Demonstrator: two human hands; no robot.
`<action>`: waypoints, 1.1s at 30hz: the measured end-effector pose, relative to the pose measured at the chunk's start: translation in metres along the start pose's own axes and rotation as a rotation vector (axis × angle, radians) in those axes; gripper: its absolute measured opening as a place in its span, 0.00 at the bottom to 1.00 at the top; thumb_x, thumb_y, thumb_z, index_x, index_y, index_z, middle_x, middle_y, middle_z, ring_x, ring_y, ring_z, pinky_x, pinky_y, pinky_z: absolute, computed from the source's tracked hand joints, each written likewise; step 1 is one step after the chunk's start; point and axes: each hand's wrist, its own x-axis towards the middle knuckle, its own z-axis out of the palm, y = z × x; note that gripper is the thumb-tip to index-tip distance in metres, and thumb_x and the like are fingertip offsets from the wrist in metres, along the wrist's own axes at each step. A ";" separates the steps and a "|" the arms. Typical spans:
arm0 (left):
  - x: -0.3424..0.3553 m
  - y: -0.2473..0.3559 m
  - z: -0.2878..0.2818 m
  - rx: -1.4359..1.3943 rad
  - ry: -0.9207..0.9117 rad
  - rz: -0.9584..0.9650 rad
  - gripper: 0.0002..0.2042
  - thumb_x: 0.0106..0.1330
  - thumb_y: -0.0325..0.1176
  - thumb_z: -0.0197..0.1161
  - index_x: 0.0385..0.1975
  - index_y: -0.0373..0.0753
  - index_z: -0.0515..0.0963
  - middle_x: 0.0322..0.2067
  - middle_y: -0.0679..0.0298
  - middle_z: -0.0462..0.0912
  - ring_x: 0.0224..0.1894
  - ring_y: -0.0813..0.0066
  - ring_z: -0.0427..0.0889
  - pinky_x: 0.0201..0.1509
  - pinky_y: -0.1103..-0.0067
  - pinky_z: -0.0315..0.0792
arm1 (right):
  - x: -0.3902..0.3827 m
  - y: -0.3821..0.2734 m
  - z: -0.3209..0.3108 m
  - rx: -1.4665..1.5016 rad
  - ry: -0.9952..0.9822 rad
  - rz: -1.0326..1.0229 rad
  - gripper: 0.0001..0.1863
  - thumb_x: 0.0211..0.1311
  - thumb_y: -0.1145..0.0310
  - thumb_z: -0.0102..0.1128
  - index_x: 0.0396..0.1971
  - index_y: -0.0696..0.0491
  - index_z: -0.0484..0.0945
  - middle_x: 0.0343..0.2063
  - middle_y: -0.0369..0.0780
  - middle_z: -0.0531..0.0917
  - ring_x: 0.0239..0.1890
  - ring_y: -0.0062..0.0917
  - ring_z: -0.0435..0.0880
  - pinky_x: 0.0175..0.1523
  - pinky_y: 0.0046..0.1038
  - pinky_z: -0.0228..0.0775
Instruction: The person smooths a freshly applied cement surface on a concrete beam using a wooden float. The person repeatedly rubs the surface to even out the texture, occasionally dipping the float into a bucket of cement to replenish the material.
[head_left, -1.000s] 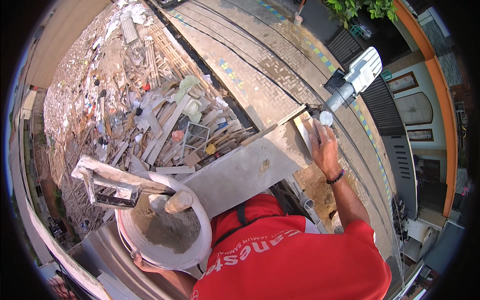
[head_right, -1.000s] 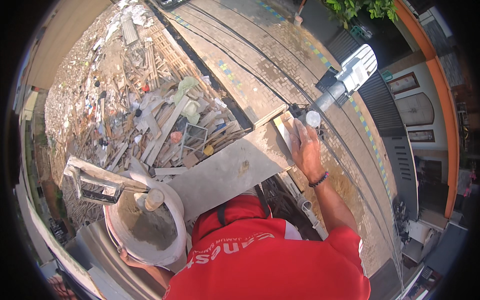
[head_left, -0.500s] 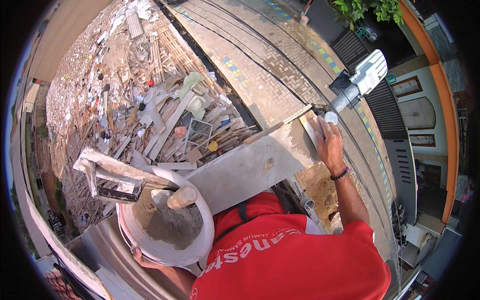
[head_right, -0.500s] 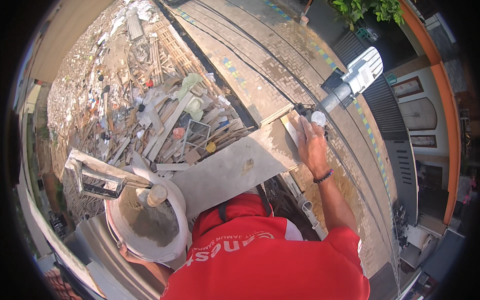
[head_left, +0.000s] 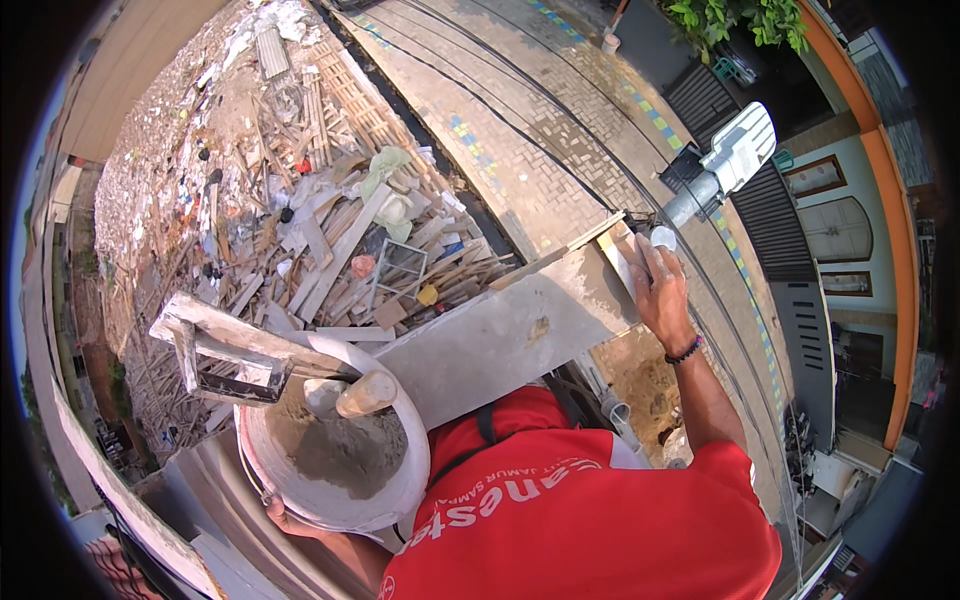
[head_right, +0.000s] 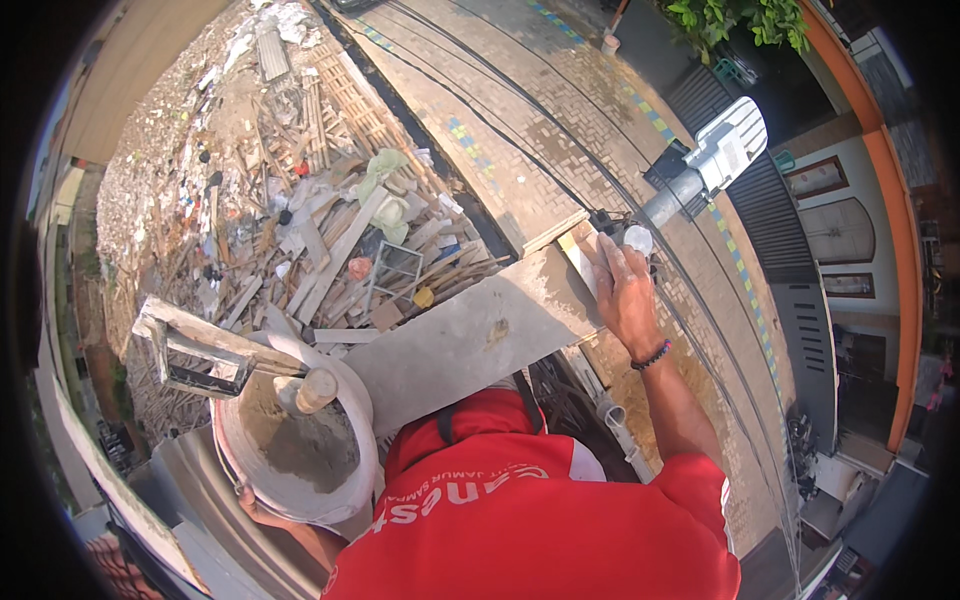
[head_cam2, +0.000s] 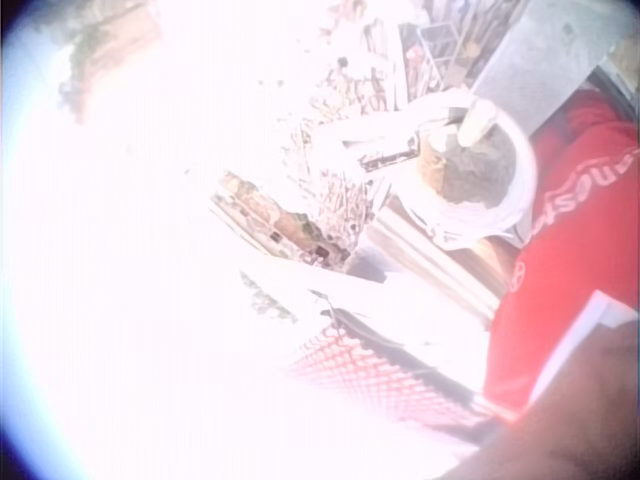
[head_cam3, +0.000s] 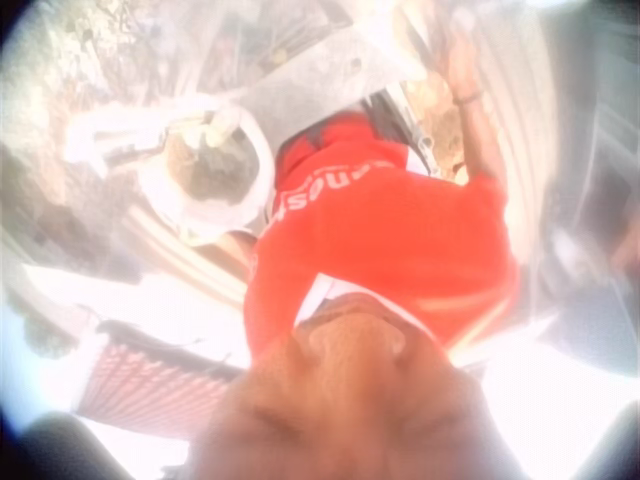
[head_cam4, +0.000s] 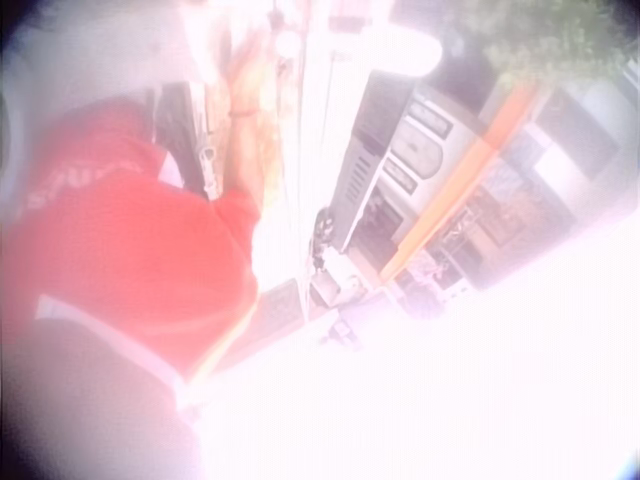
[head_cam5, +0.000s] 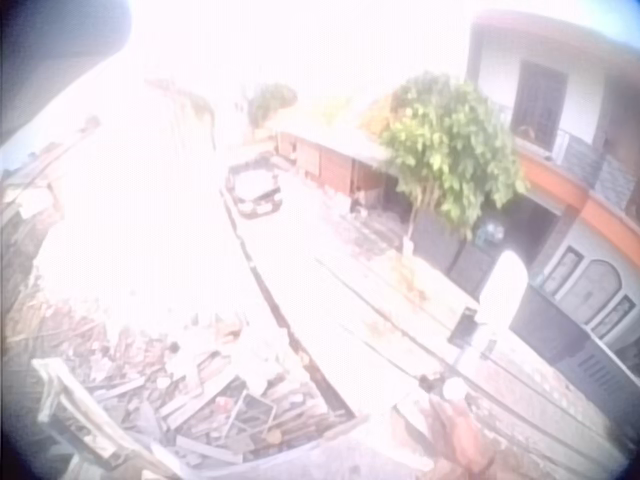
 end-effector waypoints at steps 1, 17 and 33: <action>-0.002 0.001 0.003 -0.001 -0.005 -0.001 0.33 0.56 0.48 0.59 0.57 0.28 0.69 0.54 0.48 0.73 0.54 0.53 0.74 0.57 0.62 0.69 | 0.001 0.000 0.001 -0.005 0.008 -0.005 0.26 0.60 0.76 0.58 0.61 0.57 0.72 0.46 0.55 0.79 0.49 0.49 0.76 0.57 0.42 0.69; 0.002 0.002 0.000 -0.022 -0.008 0.029 0.28 0.57 0.45 0.57 0.50 0.27 0.75 0.50 0.48 0.78 0.50 0.54 0.78 0.53 0.60 0.72 | -0.001 -0.004 0.007 0.052 -0.103 -0.104 0.27 0.57 0.78 0.58 0.60 0.57 0.72 0.43 0.51 0.79 0.47 0.48 0.76 0.54 0.42 0.70; -0.008 0.008 0.023 -0.049 -0.001 -0.064 0.34 0.56 0.49 0.59 0.58 0.29 0.68 0.55 0.49 0.72 0.56 0.53 0.73 0.57 0.62 0.68 | -0.017 -0.023 0.018 0.089 -0.105 -0.168 0.26 0.60 0.76 0.57 0.60 0.58 0.70 0.43 0.51 0.78 0.46 0.48 0.75 0.53 0.44 0.70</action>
